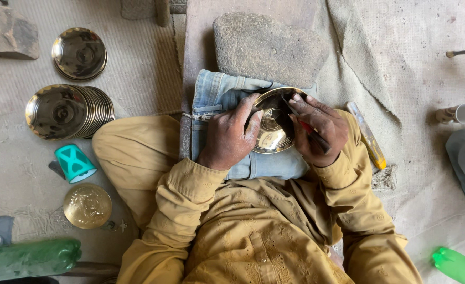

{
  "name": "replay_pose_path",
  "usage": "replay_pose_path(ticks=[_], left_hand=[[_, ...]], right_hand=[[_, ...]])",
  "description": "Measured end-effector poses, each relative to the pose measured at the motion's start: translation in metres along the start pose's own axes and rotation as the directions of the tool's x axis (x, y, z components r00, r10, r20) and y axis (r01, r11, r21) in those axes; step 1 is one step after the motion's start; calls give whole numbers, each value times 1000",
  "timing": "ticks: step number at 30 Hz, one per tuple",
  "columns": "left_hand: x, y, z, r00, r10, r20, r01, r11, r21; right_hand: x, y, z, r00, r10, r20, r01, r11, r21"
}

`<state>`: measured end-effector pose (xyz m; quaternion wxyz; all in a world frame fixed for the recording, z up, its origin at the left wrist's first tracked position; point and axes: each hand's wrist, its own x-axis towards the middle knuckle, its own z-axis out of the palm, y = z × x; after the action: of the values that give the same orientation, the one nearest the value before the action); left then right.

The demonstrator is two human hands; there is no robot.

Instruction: The person sits cross-legged on the ground with a brass plate resting on a cloth on their lap and engraves decorative curved patterns into its surface using a small handheld scriber, rotating the plate as they work. Finished engraved plates are stacked beside them on the ground.

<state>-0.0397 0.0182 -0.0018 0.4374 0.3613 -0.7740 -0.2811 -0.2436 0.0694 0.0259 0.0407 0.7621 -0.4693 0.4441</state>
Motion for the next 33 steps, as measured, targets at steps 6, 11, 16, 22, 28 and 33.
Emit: replay_pose_path(ticks=[6, 11, 16, 22, 28, 33], left_hand=[[0, -1, 0, 1000, -6, 10, 6, 1000, -7], [0, -1, 1, 1000, 0, 11, 0, 1000, -1], [1, -1, 0, 1000, 4, 10, -4, 1000, -14], [1, -2, 0, 1000, 8, 17, -7, 1000, -21], [0, 0, -1, 1000, -8, 10, 8, 1000, 8], [-1, -1, 1, 1000, 3, -6, -3, 1000, 7]], right_hand=[[-1, -1, -2, 999, -42, 20, 42, 999, 5], [6, 4, -5, 988, -132, 86, 134, 991, -24], [7, 4, -1, 990, -129, 62, 129, 992, -7], [6, 7, -1, 992, -106, 70, 107, 994, -13], [8, 6, -2, 993, -89, 71, 90, 996, -8], [6, 4, 1, 997, -69, 32, 69, 998, -9]])
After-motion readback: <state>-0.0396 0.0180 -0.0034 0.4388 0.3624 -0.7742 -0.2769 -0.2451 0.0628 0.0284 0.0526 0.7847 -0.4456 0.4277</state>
